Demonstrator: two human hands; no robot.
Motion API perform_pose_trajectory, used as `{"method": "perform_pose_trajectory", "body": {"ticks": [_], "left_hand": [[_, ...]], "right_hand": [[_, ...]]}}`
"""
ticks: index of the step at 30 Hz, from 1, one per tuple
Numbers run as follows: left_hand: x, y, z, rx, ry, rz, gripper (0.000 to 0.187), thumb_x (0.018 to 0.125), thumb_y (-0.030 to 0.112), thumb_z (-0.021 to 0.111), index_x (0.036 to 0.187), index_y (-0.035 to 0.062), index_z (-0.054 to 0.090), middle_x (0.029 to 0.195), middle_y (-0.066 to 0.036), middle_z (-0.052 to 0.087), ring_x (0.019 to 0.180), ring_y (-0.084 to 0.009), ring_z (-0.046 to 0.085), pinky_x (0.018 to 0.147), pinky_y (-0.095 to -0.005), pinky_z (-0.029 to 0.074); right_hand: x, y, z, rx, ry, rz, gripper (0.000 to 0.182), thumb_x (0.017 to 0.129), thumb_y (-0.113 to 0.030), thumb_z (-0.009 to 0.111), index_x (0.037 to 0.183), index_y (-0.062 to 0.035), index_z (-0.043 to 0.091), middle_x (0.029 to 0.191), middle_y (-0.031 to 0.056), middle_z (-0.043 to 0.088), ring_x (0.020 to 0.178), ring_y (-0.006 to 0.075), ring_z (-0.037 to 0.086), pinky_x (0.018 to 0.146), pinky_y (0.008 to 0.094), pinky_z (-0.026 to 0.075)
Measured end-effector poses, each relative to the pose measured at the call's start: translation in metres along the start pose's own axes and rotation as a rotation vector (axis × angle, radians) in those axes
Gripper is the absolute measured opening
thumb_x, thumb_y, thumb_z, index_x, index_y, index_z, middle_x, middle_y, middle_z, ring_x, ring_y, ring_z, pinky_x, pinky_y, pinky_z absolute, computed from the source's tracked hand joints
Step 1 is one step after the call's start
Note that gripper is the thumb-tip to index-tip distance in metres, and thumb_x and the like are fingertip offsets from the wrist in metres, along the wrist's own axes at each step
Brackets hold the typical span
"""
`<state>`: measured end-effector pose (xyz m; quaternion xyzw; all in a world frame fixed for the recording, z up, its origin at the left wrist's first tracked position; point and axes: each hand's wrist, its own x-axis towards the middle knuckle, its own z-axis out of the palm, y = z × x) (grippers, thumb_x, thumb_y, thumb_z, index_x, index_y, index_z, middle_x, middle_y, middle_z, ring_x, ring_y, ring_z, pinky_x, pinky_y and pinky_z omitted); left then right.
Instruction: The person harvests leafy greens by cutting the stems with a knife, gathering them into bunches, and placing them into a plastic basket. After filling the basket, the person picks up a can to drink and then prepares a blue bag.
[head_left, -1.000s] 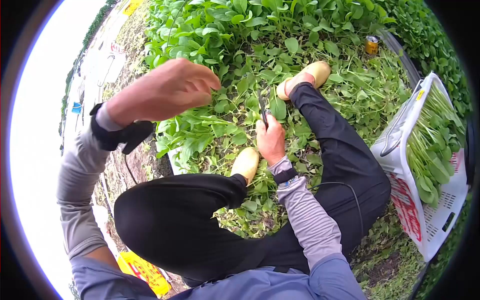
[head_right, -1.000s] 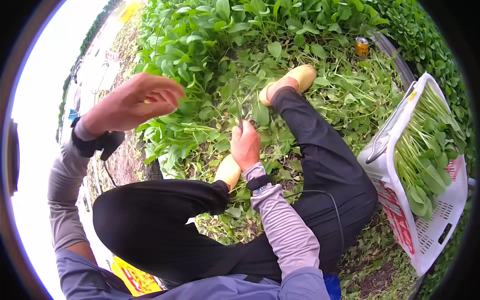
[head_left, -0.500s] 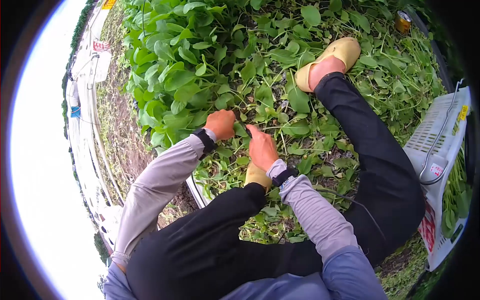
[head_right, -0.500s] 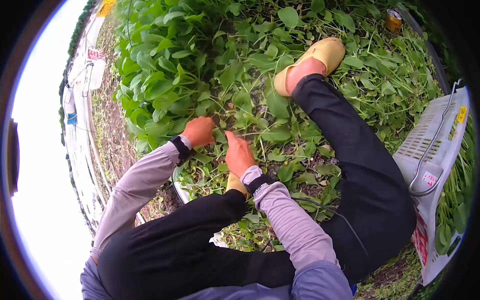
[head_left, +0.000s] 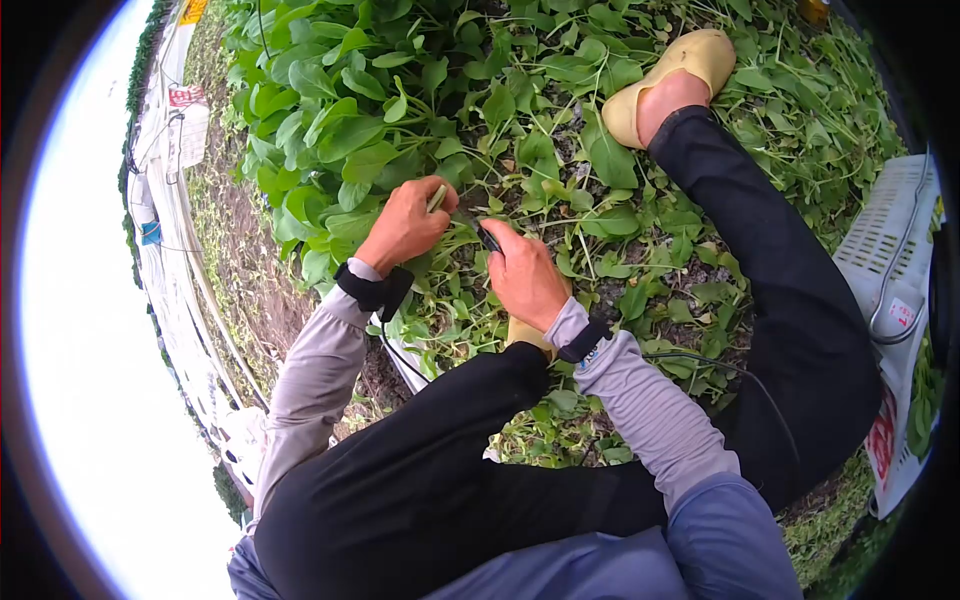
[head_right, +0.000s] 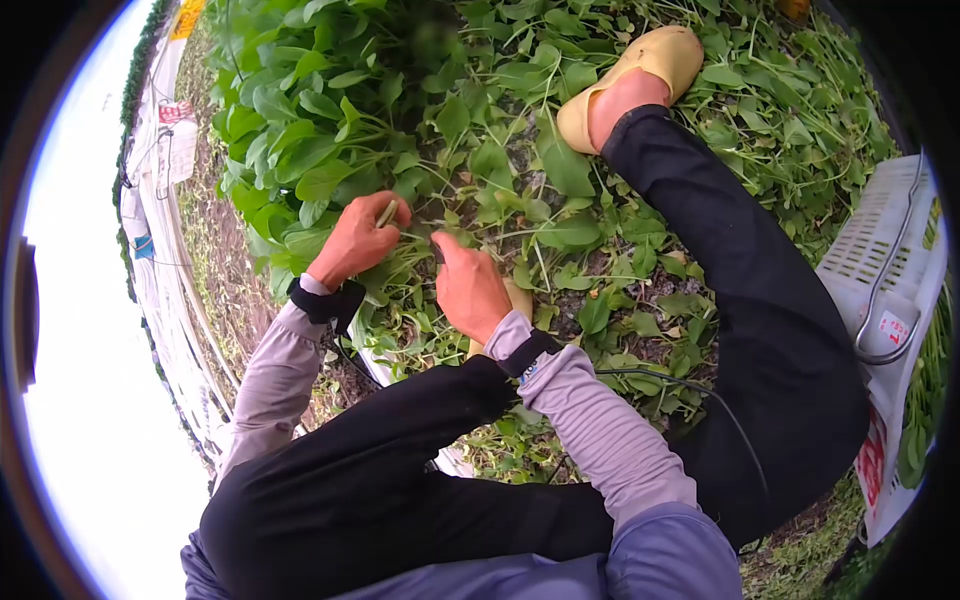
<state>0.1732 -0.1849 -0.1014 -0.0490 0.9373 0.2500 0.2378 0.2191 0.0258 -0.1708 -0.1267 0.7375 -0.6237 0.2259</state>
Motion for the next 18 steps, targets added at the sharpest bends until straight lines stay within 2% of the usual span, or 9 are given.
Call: {"method": "perform_pose_trajectory", "body": {"ticks": [1, 3, 4, 7, 9, 12, 15, 18], "left_hand": [[0.000, -0.008, 0.006, 0.000, 0.002, 0.000, 0.025, 0.077, 0.012, 0.068, 0.096, -0.0039, 0.068, 0.087, -0.022, 0.072, 0.081, -0.0356, 0.070, 0.078, -0.0434, 0.056], [0.000, -0.022, 0.026, 0.376, -0.095, -0.058, 0.031, 0.078, 0.020, 0.074, 0.096, -0.0044, 0.071, 0.097, -0.025, 0.073, 0.091, -0.0416, 0.072, 0.083, -0.0482, 0.058], [0.001, -0.023, 0.033, 0.552, -0.185, -0.126, 0.040, 0.076, 0.029, 0.081, 0.097, -0.0033, 0.073, 0.106, -0.027, 0.072, 0.100, -0.0438, 0.072, 0.088, -0.0513, 0.059], [0.006, -0.038, 0.050, 0.554, -0.251, -0.139, 0.047, 0.074, 0.036, 0.084, 0.098, -0.0025, 0.073, 0.101, -0.026, 0.071, 0.100, -0.0441, 0.069, 0.089, -0.0514, 0.056], [0.010, -0.043, 0.054, 0.543, -0.280, -0.170, 0.048, 0.071, 0.036, 0.086, 0.100, -0.0011, 0.074, 0.101, -0.026, 0.072, 0.099, -0.0431, 0.070, 0.088, -0.0505, 0.057], [0.012, -0.035, 0.049, 0.434, -0.259, -0.176, 0.048, 0.069, 0.033, 0.088, 0.101, -0.0005, 0.074, 0.101, -0.026, 0.073, 0.098, -0.0419, 0.071, 0.088, -0.0498, 0.057], [0.007, -0.026, 0.045, 0.327, -0.280, -0.237, 0.040, 0.070, 0.024, 0.083, 0.102, 0.0008, 0.074, 0.103, -0.025, 0.074, 0.101, -0.0417, 0.072, 0.091, -0.0486, 0.059], [0.003, -0.041, 0.061, 0.368, -0.183, -0.146, 0.046, 0.067, 0.025, 0.087, 0.104, 0.0002, 0.074, 0.098, -0.026, 0.073, 0.097, -0.0440, 0.071, 0.088, -0.0509, 0.057]], "right_hand": [[0.000, 0.006, 0.005, -0.001, -0.001, -0.002, 0.039, 0.091, -0.001, 0.057, 0.129, 0.0043, 0.061, 0.098, 0.0306, 0.071, 0.091, 0.0496, 0.068, 0.082, 0.0550, 0.053], [-0.002, 0.018, 0.013, -0.146, -0.058, 0.018, 0.041, 0.089, -0.001, 0.058, 0.129, 0.0035, 0.061, 0.097, 0.0309, 0.071, 0.089, 0.0494, 0.068, 0.081, 0.0558, 0.053], [-0.005, 0.021, 0.011, -0.180, -0.077, 0.101, 0.041, 0.087, -0.001, 0.059, 0.128, 0.0016, 0.062, 0.096, 0.0300, 0.071, 0.090, 0.0490, 0.069, 0.082, 0.0561, 0.054], [-0.008, 0.026, 0.009, -0.157, -0.088, 0.141, 0.040, 0.087, -0.002, 0.059, 0.127, -0.0008, 0.063, 0.097, 0.0285, 0.072, 0.091, 0.0487, 0.069, 0.081, 0.0562, 0.055], [-0.005, 0.027, 0.011, -0.193, -0.112, 0.115, 0.037, 0.088, -0.003, 0.058, 0.125, -0.0015, 0.064, 0.099, 0.0272, 0.072, 0.092, 0.0486, 0.070, 0.081, 0.0565, 0.055], [0.006, 0.035, 0.026, -0.279, -0.076, 0.039, 0.032, 0.088, -0.003, 0.059, 0.120, -0.0021, 0.064, 0.098, 0.0262, 0.073, 0.091, 0.0482, 0.070, 0.080, 0.0565, 0.056], [0.016, 0.039, 0.032, -0.325, -0.125, 0.027, 0.033, 0.088, -0.002, 0.059, 0.121, -0.0020, 0.064, 0.097, 0.0260, 0.073, 0.091, 0.0482, 0.070, 0.080, 0.0563, 0.056], [0.002, 0.037, 0.020, -0.282, -0.107, 0.051, 0.035, 0.087, -0.002, 0.059, 0.122, -0.0016, 0.064, 0.096, 0.0269, 0.073, 0.090, 0.0487, 0.070, 0.080, 0.0569, 0.056]]}}
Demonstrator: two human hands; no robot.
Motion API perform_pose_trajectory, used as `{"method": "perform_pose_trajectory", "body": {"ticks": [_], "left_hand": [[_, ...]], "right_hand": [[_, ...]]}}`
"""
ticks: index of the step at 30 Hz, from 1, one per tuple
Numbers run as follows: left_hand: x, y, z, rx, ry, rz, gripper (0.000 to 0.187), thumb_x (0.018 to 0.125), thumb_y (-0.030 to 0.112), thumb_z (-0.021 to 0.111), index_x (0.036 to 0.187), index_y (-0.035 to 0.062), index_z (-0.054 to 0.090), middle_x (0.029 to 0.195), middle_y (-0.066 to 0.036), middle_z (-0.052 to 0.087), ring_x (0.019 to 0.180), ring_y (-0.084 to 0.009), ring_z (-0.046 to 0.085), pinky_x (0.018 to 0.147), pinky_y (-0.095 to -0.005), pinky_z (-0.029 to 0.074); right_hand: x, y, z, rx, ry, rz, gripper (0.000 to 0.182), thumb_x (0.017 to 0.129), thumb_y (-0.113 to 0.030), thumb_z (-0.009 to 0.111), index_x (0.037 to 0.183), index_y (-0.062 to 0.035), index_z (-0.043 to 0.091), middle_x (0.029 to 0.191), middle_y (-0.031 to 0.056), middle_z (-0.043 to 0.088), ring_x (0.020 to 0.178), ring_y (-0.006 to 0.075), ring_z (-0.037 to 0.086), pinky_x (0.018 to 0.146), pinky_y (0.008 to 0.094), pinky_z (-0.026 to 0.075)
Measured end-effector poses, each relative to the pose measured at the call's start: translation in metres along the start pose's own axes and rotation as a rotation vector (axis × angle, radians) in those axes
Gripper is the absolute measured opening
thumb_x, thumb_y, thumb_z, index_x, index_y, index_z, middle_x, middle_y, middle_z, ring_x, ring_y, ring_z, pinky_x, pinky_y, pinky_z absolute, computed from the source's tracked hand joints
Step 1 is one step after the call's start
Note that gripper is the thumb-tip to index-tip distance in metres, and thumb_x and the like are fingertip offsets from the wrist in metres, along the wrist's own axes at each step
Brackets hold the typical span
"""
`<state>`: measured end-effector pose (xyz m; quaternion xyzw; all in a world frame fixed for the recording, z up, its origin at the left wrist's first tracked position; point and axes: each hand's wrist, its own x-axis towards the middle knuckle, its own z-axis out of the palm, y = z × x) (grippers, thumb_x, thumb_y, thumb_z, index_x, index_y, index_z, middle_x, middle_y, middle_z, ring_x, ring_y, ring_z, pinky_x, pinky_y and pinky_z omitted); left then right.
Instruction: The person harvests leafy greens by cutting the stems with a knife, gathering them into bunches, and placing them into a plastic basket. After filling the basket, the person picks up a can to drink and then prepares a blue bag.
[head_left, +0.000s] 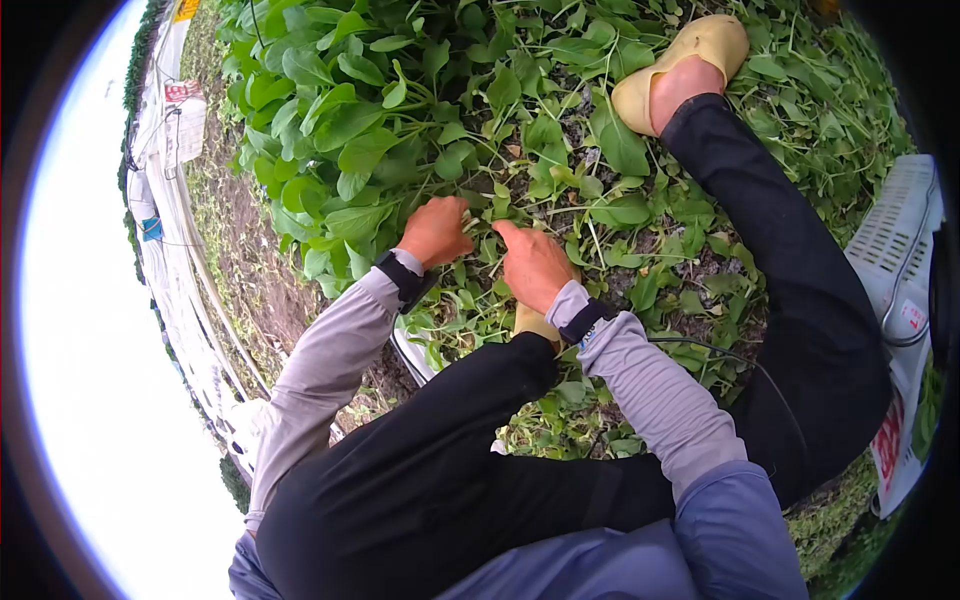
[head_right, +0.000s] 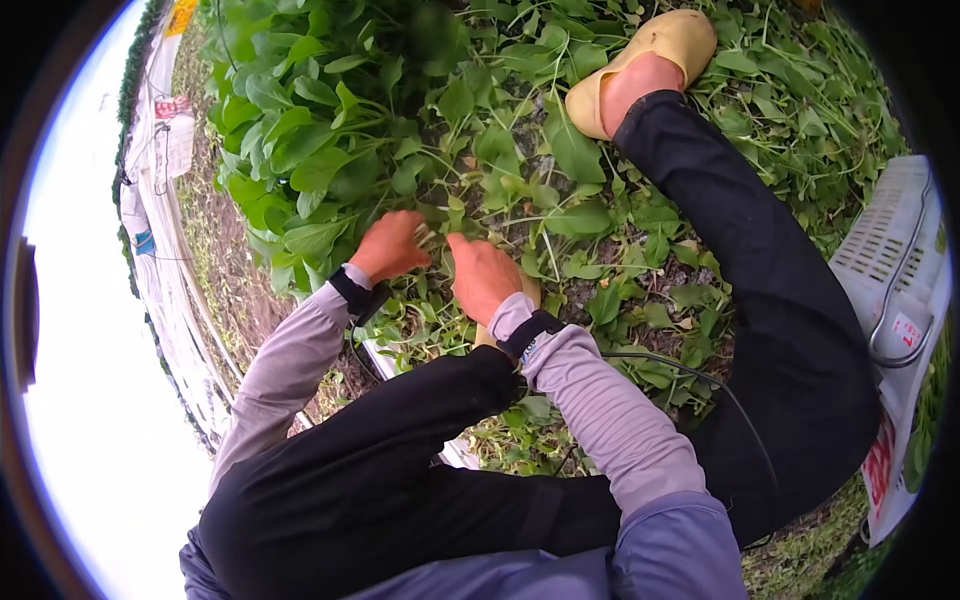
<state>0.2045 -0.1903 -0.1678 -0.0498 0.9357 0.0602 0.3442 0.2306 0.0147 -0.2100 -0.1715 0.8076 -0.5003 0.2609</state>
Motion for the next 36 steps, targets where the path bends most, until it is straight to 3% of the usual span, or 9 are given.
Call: {"method": "perform_pose_trajectory", "body": {"ticks": [10, 12, 13, 18, 21, 23, 26, 31, 36], "left_hand": [[-0.003, -0.008, -0.009, 0.052, -0.133, 0.025, 0.029, 0.079, 0.018, 0.072, 0.104, 0.0033, 0.076, 0.102, -0.026, 0.073, 0.101, -0.0439, 0.071, 0.090, -0.0516, 0.057], [-0.008, -0.016, -0.022, 0.040, -0.059, 0.128, 0.028, 0.084, 0.021, 0.070, 0.103, 0.0015, 0.074, 0.097, -0.027, 0.072, 0.094, -0.0449, 0.070, 0.086, -0.0530, 0.056], [-0.020, -0.017, -0.025, 0.002, 0.225, 0.297, 0.029, 0.087, 0.024, 0.070, 0.101, -0.0014, 0.072, 0.091, -0.028, 0.070, 0.087, -0.0475, 0.068, 0.081, -0.0530, 0.054], [-0.028, -0.021, -0.064, -0.748, 0.049, 0.050, 0.022, 0.097, 0.024, 0.072, 0.098, 0.0020, 0.068, 0.076, 0.000, 0.067, 0.068, -0.0073, 0.057, 0.064, -0.0292, 0.047], [-0.030, -0.026, -0.072, -0.572, 0.026, 0.038, 0.024, 0.095, 0.024, 0.073, 0.094, 0.0007, 0.069, 0.075, -0.005, 0.069, 0.066, -0.0148, 0.062, 0.064, -0.0342, 0.049], [-0.031, -0.025, -0.071, -0.485, 0.011, 0.026, 0.025, 0.094, 0.024, 0.073, 0.091, 0.0000, 0.069, 0.075, -0.007, 0.070, 0.064, -0.0185, 0.064, 0.063, -0.0367, 0.050], [-0.031, -0.031, -0.050, -0.017, 0.131, 0.085, 0.023, 0.086, 0.021, 0.073, 0.095, -0.0009, 0.073, 0.088, -0.025, 0.073, 0.083, -0.0477, 0.069, 0.077, -0.0557, 0.054], [-0.042, -0.038, -0.023, 0.330, 0.070, -0.048, 0.031, 0.079, 0.024, 0.082, 0.096, 0.0002, 0.072, 0.098, -0.024, 0.073, 0.091, -0.0448, 0.070, 0.080, -0.0516, 0.058], [-0.039, -0.059, 0.017, 0.450, 0.064, -0.024, 0.006, 0.080, 0.003, 0.068, 0.083, -0.0001, 0.072, 0.089, -0.020, 0.073, 0.087, -0.0394, 0.074, 0.073, -0.0467, 0.060]], "right_hand": [[-0.002, 0.010, 0.025, 0.096, -0.048, 0.053, 0.039, 0.087, -0.001, 0.058, 0.125, -0.0004, 0.066, 0.099, 0.0321, 0.071, 0.094, 0.0503, 0.069, 0.087, 0.0553, 0.055], [-0.001, 0.004, 0.007, 0.078, -0.091, 0.051, 0.041, 0.085, -0.001, 0.060, 0.126, 0.0007, 0.066, 0.102, 0.0315, 0.072, 0.095, 0.0485, 0.070, 0.091, 0.0530, 0.055], [-0.002, 0.006, 0.000, 0.081, -0.095, 0.060, 0.041, 0.085, -0.001, 0.060, 0.126, 0.0007, 0.066, 0.102, 0.0315, 0.072, 0.095, 0.0485, 0.070, 0.091, 0.0530, 0.055], [-0.006, -0.006, -0.003, 0.219, 0.034, 0.048, 0.039, 0.085, -0.003, 0.058, 0.123, -0.0003, 0.067, 0.099, 0.0320, 0.071, 0.098, 0.0499, 0.068, 0.090, 0.0544, 0.054], [-0.015, 0.013, 0.026, 0.226, -0.059, 0.048, 0.035, 0.085, -0.002, 0.057, 0.118, 0.0006, 0.068, 0.102, 0.0310, 0.071, 0.099, 0.0495, 0.068, 0.089, 0.0544, 0.055], [-0.022, 0.029, 0.037, -0.062, -0.624, -0.116, 0.039, 0.087, 0.000, 0.057, 0.125, 0.0005, 0.066, 0.094, 0.0293, 0.071, 0.093, 0.0494, 0.068, 0.087, 0.0527, 0.054], [-0.029, 0.010, 0.025, 0.126, -0.367, 0.000, 0.040, 0.087, 0.001, 0.057, 0.126, 0.0001, 0.065, 0.093, 0.0299, 0.070, 0.093, 0.0502, 0.067, 0.088, 0.0530, 0.053], [0.004, -0.005, 0.031, 0.304, 0.039, -0.019, 0.041, 0.086, 0.000, 0.057, 0.127, 0.0011, 0.064, 0.099, 0.0323, 0.071, 0.092, 0.0520, 0.068, 0.086, 0.0570, 0.054], [0.046, -0.019, 0.058, 0.202, -0.074, -0.022, 0.044, 0.086, 0.002, 0.057, 0.129, 0.0059, 0.061, 0.097, 0.0343, 0.070, 0.093, 0.0528, 0.068, 0.087, 0.0552, 0.054]]}}
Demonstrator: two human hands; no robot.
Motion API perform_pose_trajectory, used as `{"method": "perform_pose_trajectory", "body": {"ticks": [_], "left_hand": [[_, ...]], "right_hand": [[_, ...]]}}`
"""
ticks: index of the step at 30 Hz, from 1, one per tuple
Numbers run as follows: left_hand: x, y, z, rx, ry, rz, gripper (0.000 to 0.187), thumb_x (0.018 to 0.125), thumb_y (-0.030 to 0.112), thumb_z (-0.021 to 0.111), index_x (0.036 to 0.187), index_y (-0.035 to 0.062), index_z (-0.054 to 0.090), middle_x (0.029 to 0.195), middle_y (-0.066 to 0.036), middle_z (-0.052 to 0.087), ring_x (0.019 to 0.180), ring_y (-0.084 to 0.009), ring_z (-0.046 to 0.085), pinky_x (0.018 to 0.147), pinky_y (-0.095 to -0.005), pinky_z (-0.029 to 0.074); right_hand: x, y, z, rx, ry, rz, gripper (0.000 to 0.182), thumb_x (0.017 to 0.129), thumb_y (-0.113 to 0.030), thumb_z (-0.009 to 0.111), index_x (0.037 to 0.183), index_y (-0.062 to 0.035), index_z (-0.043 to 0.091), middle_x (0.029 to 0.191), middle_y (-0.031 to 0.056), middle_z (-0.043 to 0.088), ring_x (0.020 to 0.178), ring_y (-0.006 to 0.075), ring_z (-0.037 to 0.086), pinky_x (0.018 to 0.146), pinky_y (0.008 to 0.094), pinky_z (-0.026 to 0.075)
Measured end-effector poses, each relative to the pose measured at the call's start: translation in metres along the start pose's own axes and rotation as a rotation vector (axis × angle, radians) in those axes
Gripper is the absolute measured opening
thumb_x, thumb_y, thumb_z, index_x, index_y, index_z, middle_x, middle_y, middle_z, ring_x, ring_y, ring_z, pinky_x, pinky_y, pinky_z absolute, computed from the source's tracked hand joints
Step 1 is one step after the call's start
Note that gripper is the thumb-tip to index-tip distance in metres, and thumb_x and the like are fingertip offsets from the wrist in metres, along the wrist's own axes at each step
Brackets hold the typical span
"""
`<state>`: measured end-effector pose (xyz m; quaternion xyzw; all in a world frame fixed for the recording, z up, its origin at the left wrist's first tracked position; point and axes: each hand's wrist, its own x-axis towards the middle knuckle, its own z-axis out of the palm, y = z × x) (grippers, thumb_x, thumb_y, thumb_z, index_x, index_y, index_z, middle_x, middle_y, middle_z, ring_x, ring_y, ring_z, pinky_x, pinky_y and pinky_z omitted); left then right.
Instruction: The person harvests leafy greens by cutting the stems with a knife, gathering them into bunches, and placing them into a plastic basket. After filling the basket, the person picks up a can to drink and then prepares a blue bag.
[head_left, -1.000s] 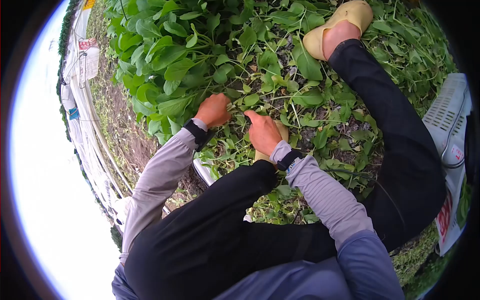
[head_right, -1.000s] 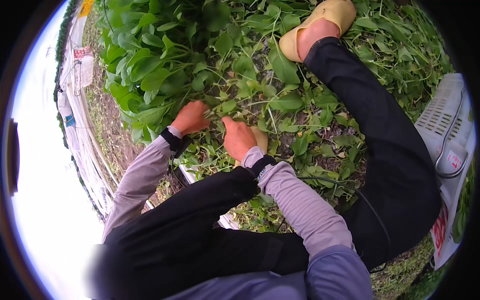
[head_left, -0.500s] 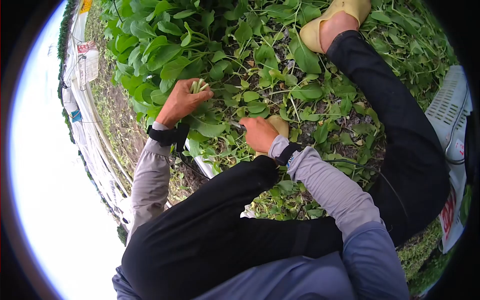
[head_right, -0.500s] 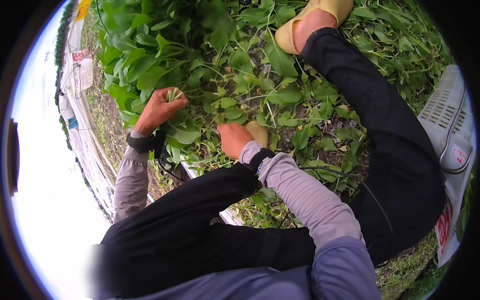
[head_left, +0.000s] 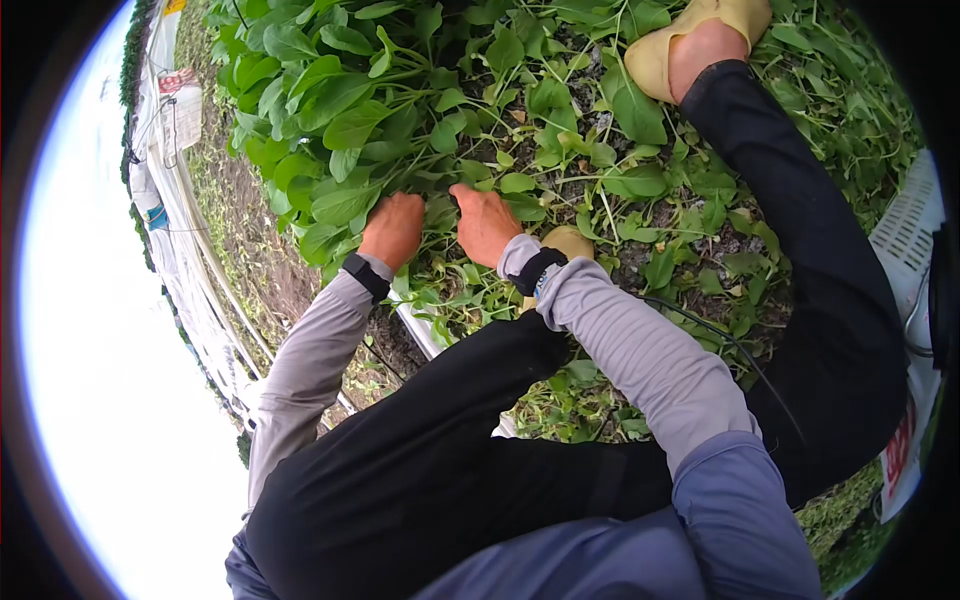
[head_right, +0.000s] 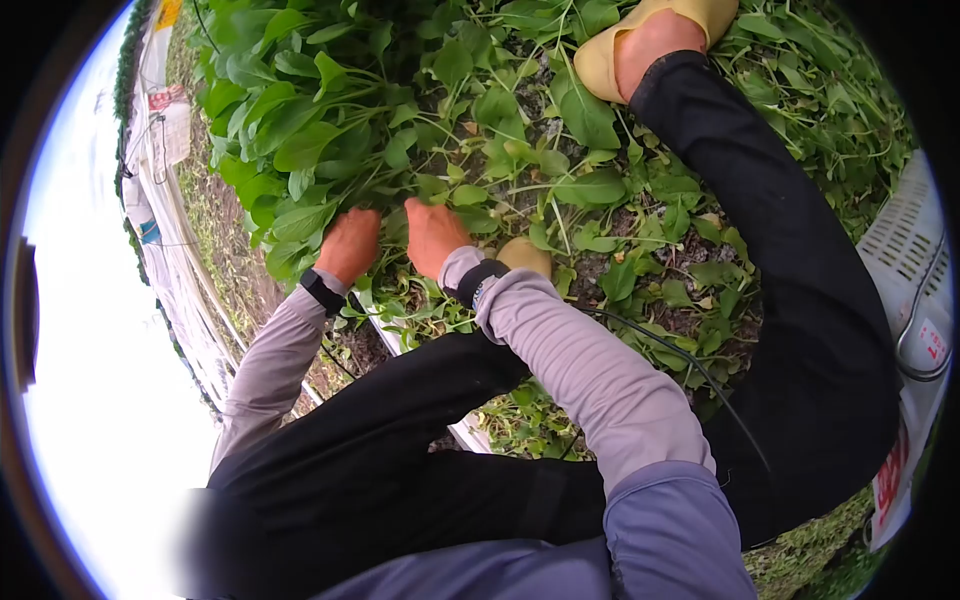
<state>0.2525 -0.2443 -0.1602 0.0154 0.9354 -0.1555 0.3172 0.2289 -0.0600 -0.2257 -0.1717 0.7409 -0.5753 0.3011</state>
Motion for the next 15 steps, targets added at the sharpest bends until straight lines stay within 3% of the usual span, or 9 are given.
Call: {"method": "perform_pose_trajectory", "body": {"ticks": [5, 7, 11, 12, 13, 14, 15], "left_hand": [[-0.004, -0.015, 0.010, -0.110, 0.087, 0.139, 0.011, 0.081, 0.000, 0.062, 0.088, -0.0021, 0.071, 0.092, -0.025, 0.071, 0.096, -0.0420, 0.070, 0.083, -0.0474, 0.058], [-0.001, -0.017, 0.010, -0.152, -0.043, 0.149, 0.016, 0.083, 0.002, 0.060, 0.096, -0.0046, 0.068, 0.094, -0.025, 0.068, 0.101, -0.0432, 0.066, 0.091, -0.0482, 0.055], [-0.004, -0.022, -0.008, -0.185, -0.147, 0.148, 0.022, 0.083, 0.006, 0.061, 0.102, -0.0051, 0.064, 0.093, -0.022, 0.066, 0.102, -0.0426, 0.065, 0.092, -0.0488, 0.054], [-0.008, -0.021, -0.018, -0.240, -0.129, 0.109, 0.021, 0.083, 0.009, 0.062, 0.100, -0.0044, 0.065, 0.093, -0.022, 0.067, 0.103, -0.0426, 0.065, 0.092, -0.0489, 0.054], [-0.013, -0.020, -0.030, -0.295, -0.110, 0.070, 0.021, 0.082, 0.011, 0.064, 0.097, -0.0037, 0.066, 0.094, -0.022, 0.067, 0.103, -0.0426, 0.065, 0.092, -0.0490, 0.055], [-0.019, -0.021, -0.045, -0.293, 0.027, 0.158, 0.020, 0.079, 0.013, 0.072, 0.091, -0.0022, 0.070, 0.089, -0.021, 0.070, 0.092, -0.0409, 0.068, 0.083, -0.0471, 0.056], [-0.024, -0.016, -0.072, -0.289, 0.033, 0.161, 0.020, 0.079, 0.013, 0.072, 0.091, -0.0022, 0.070, 0.089, -0.021, 0.070, 0.092, -0.0409, 0.068, 0.083, -0.0471, 0.056]], "right_hand": [[-0.009, 0.010, 0.020, 0.000, 0.036, -0.035, 0.046, 0.083, 0.006, 0.057, 0.129, 0.0069, 0.061, 0.092, 0.0329, 0.070, 0.087, 0.0525, 0.068, 0.082, 0.0557, 0.056], [-0.036, 0.013, 0.004, -0.013, -0.163, 0.038, 0.046, 0.082, 0.005, 0.057, 0.127, 0.0063, 0.062, 0.091, 0.0331, 0.070, 0.088, 0.0516, 0.068, 0.084, 0.0562, 0.055], [-0.089, 0.035, -0.023, -0.087, -0.431, -0.040, 0.045, 0.080, 0.004, 0.056, 0.124, 0.0048, 0.065, 0.091, 0.0342, 0.069, 0.088, 0.0527, 0.067, 0.081, 0.0572, 0.054], [-0.094, 0.053, -0.017, -0.027, -0.325, -0.111, 0.043, 0.085, 0.002, 0.058, 0.127, 0.0057, 0.062, 0.090, 0.0270, 0.071, 0.075, 0.0416, 0.069, 0.068, 0.0488, 0.056], [-0.090, 0.047, -0.022, -0.032, -0.321, -0.114, 0.043, 0.085, 0.002, 0.058, 0.127, 0.0057, 0.062, 0.090, 0.0270, 0.071, 0.075, 0.0416, 0.069, 0.068, 0.0488, 0.056], [-0.083, 0.041, -0.025, 0.343, -0.276, 0.182, 0.043, 0.087, 0.000, 0.060, 0.129, 0.0060, 0.060, 0.091, 0.0211, 0.070, 0.070, 0.0312, 0.067, 0.063, 0.0418, 0.054], [-0.076, 0.028, -0.033, 0.718, -0.219, 0.477, 0.043, 0.089, -0.002, 0.061, 0.131, 0.0064, 0.058, 0.091, 0.0152, 0.070, 0.065, 0.0209, 0.065, 0.058, 0.0348, 0.052]]}}
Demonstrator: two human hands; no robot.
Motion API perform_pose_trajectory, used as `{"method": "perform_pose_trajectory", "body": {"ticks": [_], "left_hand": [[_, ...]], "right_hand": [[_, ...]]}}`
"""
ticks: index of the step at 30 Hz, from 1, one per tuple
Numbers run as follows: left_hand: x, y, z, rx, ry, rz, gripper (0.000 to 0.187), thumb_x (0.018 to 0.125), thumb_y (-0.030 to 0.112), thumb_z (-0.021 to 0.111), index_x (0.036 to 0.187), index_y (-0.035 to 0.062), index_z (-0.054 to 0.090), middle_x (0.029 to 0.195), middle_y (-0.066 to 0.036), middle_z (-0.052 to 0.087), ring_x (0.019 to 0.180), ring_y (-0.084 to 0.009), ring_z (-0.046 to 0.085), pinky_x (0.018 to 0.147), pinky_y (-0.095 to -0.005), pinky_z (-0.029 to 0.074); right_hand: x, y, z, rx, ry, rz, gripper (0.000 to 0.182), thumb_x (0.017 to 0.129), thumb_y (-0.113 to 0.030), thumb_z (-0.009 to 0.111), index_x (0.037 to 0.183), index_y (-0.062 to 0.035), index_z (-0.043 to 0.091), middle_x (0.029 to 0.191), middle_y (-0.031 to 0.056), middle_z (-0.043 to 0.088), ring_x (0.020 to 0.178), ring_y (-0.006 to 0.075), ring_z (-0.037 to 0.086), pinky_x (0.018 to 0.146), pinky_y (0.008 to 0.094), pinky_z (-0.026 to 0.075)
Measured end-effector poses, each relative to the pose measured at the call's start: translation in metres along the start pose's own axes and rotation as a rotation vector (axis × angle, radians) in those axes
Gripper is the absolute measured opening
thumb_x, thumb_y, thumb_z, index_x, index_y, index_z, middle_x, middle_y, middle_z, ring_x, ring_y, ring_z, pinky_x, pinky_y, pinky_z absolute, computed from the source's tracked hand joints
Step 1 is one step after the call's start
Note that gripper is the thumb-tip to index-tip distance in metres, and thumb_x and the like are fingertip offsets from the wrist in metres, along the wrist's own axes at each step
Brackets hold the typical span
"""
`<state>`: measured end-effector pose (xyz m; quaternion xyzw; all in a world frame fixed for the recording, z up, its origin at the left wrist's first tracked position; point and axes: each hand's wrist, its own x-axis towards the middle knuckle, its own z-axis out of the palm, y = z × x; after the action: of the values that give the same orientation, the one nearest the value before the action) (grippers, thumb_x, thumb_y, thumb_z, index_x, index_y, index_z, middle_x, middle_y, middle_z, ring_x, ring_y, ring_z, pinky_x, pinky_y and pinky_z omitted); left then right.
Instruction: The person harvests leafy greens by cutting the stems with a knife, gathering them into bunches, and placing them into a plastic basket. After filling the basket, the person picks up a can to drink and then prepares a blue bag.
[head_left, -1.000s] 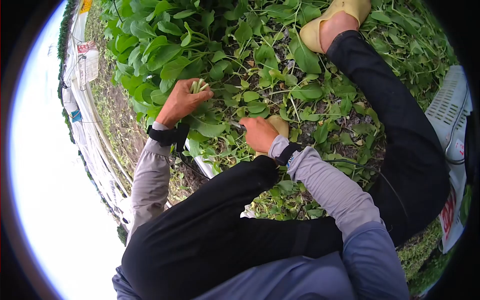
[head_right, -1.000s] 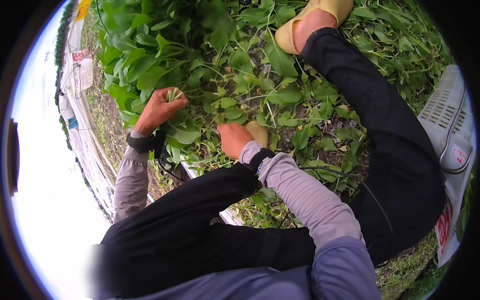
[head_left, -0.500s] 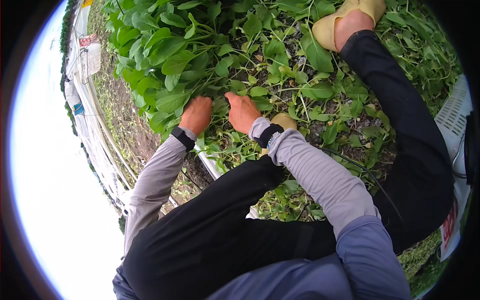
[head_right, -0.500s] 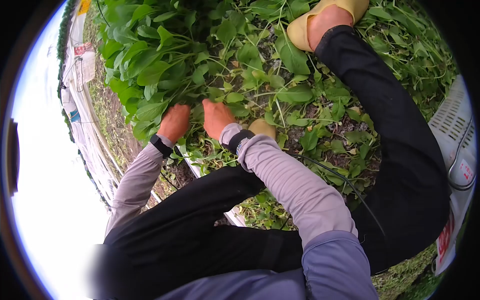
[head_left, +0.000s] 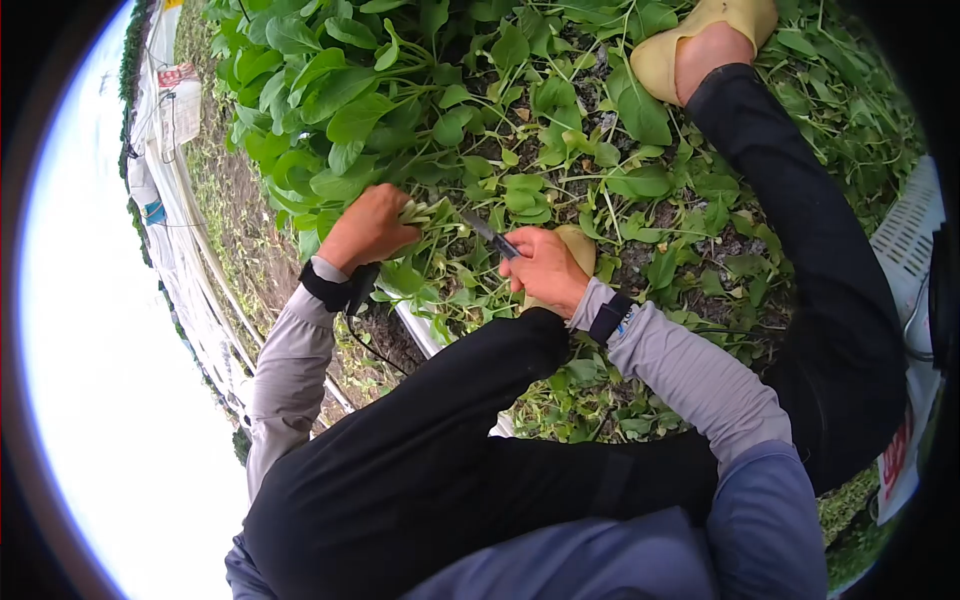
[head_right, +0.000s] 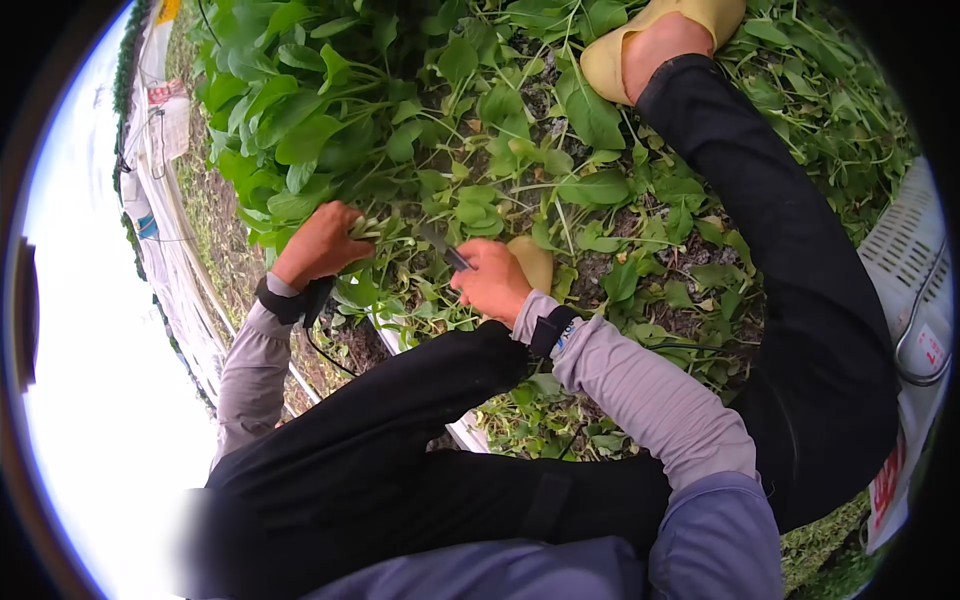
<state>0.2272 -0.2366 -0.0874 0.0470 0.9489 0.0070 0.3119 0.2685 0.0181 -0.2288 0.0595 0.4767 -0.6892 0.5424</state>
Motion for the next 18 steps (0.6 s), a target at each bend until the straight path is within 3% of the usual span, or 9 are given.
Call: {"method": "perform_pose_trajectory", "body": {"ticks": [1, 3, 5, 7, 8, 11, 14, 16, 18], "left_hand": [[0.000, 0.016, -0.029, -0.207, -0.112, -0.103, 0.020, 0.078, 0.013, 0.074, 0.089, -0.0022, 0.071, 0.085, -0.020, 0.071, 0.083, -0.0398, 0.069, 0.077, -0.0457, 0.056], [-0.005, 0.040, -0.064, -0.409, -0.211, -0.197, 0.019, 0.076, 0.013, 0.077, 0.087, -0.0022, 0.072, 0.081, -0.020, 0.072, 0.075, -0.0387, 0.069, 0.071, -0.0444, 0.055], [-0.015, 0.061, -0.079, -0.498, -0.008, -0.100, 0.025, 0.081, 0.016, 0.081, 0.093, -0.0035, 0.071, 0.071, -0.014, 0.069, 0.061, -0.0187, 0.066, 0.063, -0.0357, 0.053], [-0.019, 0.083, -0.084, -0.441, 0.133, -0.058, 0.025, 0.081, 0.015, 0.081, 0.094, -0.0040, 0.071, 0.072, -0.014, 0.069, 0.062, -0.0183, 0.066, 0.063, -0.0354, 0.053], [-0.021, 0.091, -0.087, -0.385, 0.264, -0.024, 0.024, 0.081, 0.013, 0.080, 0.094, -0.0045, 0.071, 0.073, -0.014, 0.069, 0.063, -0.0180, 0.065, 0.063, -0.0351, 0.053], [-0.016, 0.090, -0.084, -0.528, 0.242, -0.095, 0.020, 0.085, 0.010, 0.081, 0.095, -0.0037, 0.071, 0.074, -0.007, 0.071, 0.066, -0.0105, 0.064, 0.062, -0.0299, 0.052], [-0.012, 0.082, -0.089, -0.742, 0.223, -0.199, 0.018, 0.088, 0.011, 0.083, 0.096, -0.0008, 0.072, 0.075, 0.003, 0.067, 0.069, -0.0031, 0.059, 0.061, -0.0240, 0.050], [-0.012, 0.074, -0.088, -0.782, 0.376, -0.216, 0.020, 0.088, 0.013, 0.084, 0.097, 0.0005, 0.072, 0.075, 0.005, 0.065, 0.067, -0.0028, 0.056, 0.061, -0.0224, 0.048], [-0.014, 0.065, -0.091, -0.815, 0.421, -0.204, 0.020, 0.088, 0.014, 0.085, 0.097, 0.0013, 0.072, 0.076, 0.007, 0.063, 0.067, -0.0022, 0.055, 0.061, -0.0214, 0.046]], "right_hand": [[-0.007, -0.027, 0.001, 0.200, 0.031, -0.037, 0.046, 0.094, -0.011, 0.069, 0.134, 0.0067, 0.055, 0.093, 0.0081, 0.067, 0.065, 0.0072, 0.056, 0.055, 0.0237, 0.046], [-0.021, -0.072, 0.005, 0.314, -0.024, -0.155, 0.045, 0.092, -0.011, 0.073, 0.130, 0.0072, 0.057, 0.089, 0.0069, 0.067, 0.064, 0.0086, 0.057, 0.056, 0.0265, 0.048], [-0.031, -0.100, 0.012, 0.424, -0.086, -0.269, 0.045, 0.090, -0.012, 0.077, 0.126, 0.0076, 0.059, 0.084, 0.0058, 0.067, 0.063, 0.0100, 0.058, 0.056, 0.0292, 0.049], [-0.038, -0.118, 0.021, 0.100, 0.125, -0.567, 0.037, 0.090, -0.015, 0.079, 0.117, 0.0048, 0.064, 0.083, 0.0045, 0.067, 0.064, 0.0098, 0.057, 0.057, 0.0289, 0.048], [-0.037, -0.120, 0.023, 0.093, 0.125, -0.581, 0.037, 0.090, -0.015, 0.079, 0.117, 0.0048, 0.064, 0.083, 0.0045, 0.067, 0.064, 0.0098, 0.057, 0.057, 0.0289, 0.048], [-0.040, -0.123, 0.021, 0.035, 0.412, -0.620, 0.017, 0.090, -0.015, 0.079, 0.091, 0.0008, 0.071, 0.072, 0.0013, 0.066, 0.063, 0.0085, 0.057, 0.058, 0.0289, 0.047], [-0.041, -0.113, 0.009, 0.042, 0.496, -0.618, 0.015, 0.090, -0.013, 0.078, 0.091, 0.0008, 0.072, 0.069, 0.0000, 0.065, 0.063, 0.0075, 0.057, 0.058, 0.0280, 0.046], [-0.031, -0.116, -0.010, 0.099, 0.537, -0.679, 0.015, 0.090, -0.012, 0.079, 0.090, 0.0007, 0.072, 0.069, -0.0021, 0.064, 0.062, 0.0068, 0.056, 0.058, 0.0273, 0.046], [-0.024, -0.131, -0.045, -0.142, 0.833, -0.764, 0.014, 0.089, -0.010, 0.077, 0.092, 0.0018, 0.071, 0.071, 0.0047, 0.067, 0.063, 0.0133, 0.061, 0.059, 0.0317, 0.049]]}}
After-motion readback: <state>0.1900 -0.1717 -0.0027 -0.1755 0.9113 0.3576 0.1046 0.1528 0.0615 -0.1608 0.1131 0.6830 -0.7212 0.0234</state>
